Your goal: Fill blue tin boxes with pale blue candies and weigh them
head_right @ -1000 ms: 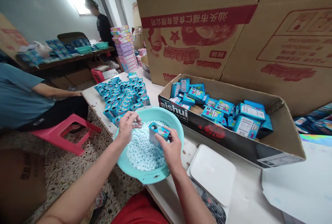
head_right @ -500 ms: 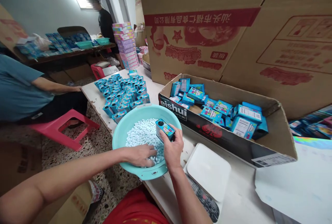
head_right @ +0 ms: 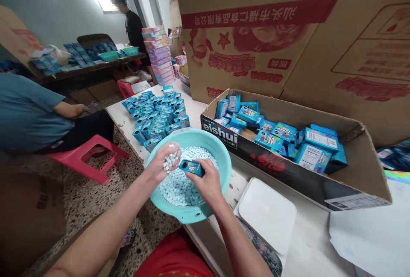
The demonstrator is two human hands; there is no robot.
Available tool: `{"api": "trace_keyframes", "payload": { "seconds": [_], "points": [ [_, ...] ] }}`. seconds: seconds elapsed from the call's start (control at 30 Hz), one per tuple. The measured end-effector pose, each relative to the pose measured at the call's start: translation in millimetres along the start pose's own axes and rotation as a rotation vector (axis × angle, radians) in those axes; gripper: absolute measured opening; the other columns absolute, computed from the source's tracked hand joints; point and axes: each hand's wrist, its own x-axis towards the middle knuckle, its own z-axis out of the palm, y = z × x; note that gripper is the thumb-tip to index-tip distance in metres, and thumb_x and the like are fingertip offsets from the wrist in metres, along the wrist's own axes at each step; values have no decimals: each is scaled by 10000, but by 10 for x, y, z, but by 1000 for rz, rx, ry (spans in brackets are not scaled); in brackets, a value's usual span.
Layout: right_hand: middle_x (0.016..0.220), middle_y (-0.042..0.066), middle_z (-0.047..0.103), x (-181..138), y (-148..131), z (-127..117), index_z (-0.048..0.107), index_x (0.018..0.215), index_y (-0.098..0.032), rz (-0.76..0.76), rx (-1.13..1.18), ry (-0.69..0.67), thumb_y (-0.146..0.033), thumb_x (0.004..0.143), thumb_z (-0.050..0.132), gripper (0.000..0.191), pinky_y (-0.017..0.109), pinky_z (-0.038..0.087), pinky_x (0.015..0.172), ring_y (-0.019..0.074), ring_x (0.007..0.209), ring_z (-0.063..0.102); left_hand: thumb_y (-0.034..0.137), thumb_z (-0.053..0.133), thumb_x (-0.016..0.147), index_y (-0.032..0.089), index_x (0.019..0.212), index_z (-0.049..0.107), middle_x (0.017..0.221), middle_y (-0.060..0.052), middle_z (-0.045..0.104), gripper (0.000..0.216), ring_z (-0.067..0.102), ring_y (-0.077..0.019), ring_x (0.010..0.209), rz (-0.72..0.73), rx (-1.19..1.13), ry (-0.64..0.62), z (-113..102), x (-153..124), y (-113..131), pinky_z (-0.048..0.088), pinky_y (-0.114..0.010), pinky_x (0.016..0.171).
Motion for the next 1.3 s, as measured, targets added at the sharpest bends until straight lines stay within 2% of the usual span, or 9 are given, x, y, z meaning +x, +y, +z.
{"api": "trace_keyframes", "payload": {
  "seconds": [0.1,0.23,0.5,0.67,0.93,1.03,1.13,1.23,1.3],
  "points": [
    [862,27,636,-17,-24,8,694,917,-230,-29,-5,-58,-319,649,756,289,345,459,768,218,825,598,345,662,629,173,743,505,615,31,550,259,525,-88,479,76,-189,100,133,89,-21,377,-179,412],
    [857,28,636,-19,-48,-2,693,913,-221,-31,-12,-25,-308,652,760,284,341,459,768,212,826,599,338,672,632,167,679,480,594,42,536,262,556,-103,505,179,-203,187,253,158,-89,437,-212,461],
    [899,38,647,-25,-61,6,694,941,-241,-117,3,-68,-303,677,750,277,355,468,800,218,867,604,413,676,690,173,619,470,532,53,510,324,476,-65,428,264,-62,202,308,121,-108,380,-181,414],
    [924,48,646,-30,-60,-7,691,958,-248,-79,12,-45,-311,681,742,289,379,459,836,228,896,599,460,681,690,171,595,469,504,53,496,371,446,-54,402,268,-17,208,324,138,-145,367,-177,408],
    [893,38,640,-20,-44,4,693,944,-236,-61,21,-24,-291,660,755,296,364,459,811,223,872,601,521,688,670,172,619,456,483,70,452,421,367,-32,363,269,25,235,381,188,-208,245,-153,328],
    [893,39,639,-17,-72,-22,694,939,-233,-64,23,-44,-291,663,751,288,364,462,806,222,868,601,508,697,669,172,608,443,474,74,430,425,362,-28,360,287,28,197,374,193,-161,220,-152,323],
    [907,38,641,-11,-131,-81,694,936,-239,-57,29,-15,-329,664,753,292,369,467,808,223,871,603,501,726,634,177,599,413,472,84,406,451,354,-22,354,338,-40,238,368,179,-36,203,-150,320],
    [934,44,641,-2,-186,-110,686,970,-245,-86,15,56,-353,675,746,320,378,461,826,227,894,598,490,730,635,181,625,424,478,85,409,435,355,-24,351,347,-63,186,405,135,34,200,-147,314],
    [912,40,641,-2,-200,-99,689,959,-248,-105,13,37,-339,674,745,305,375,464,814,224,878,601,493,716,654,179,623,430,471,82,411,426,353,-26,348,311,-32,118,448,100,19,205,-146,309]
  ]
}}
